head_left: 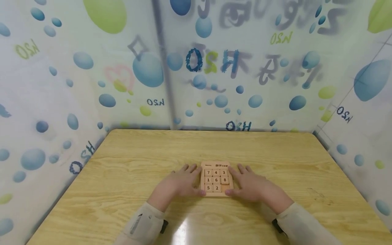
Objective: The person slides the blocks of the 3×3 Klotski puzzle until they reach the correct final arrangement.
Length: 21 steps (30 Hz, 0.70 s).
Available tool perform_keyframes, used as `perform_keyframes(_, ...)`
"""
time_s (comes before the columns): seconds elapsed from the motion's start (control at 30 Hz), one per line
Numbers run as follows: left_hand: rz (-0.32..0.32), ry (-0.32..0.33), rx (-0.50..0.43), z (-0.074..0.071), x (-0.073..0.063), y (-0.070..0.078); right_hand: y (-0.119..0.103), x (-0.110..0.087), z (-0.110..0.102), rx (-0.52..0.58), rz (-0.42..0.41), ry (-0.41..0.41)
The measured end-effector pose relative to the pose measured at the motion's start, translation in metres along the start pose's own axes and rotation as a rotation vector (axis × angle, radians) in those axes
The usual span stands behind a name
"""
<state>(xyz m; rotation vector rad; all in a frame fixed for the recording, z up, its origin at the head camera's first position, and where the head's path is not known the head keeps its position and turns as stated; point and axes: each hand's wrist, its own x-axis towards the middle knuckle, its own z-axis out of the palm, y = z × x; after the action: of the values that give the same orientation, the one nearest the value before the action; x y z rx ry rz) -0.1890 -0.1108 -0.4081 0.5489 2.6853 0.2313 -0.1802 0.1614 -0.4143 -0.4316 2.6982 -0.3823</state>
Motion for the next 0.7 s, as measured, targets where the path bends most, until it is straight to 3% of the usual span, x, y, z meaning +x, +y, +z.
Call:
perform_keyframes(0.17,0.009,0.007,-0.011,-0.002,-0.006,0.006,-0.001,0.001,-0.005,0.007,-0.039,0.044)
perform_keyframes(0.47,0.054,-0.049,-0.033,-0.004,-0.027,0.01,0.002,0.005,-0.005,-0.166,-0.056,0.084)
perform_keyframes(0.7,0.092,-0.047,-0.094,-0.001,-0.024,0.01,0.007,0.003,0.0,-0.18,-0.037,0.076)
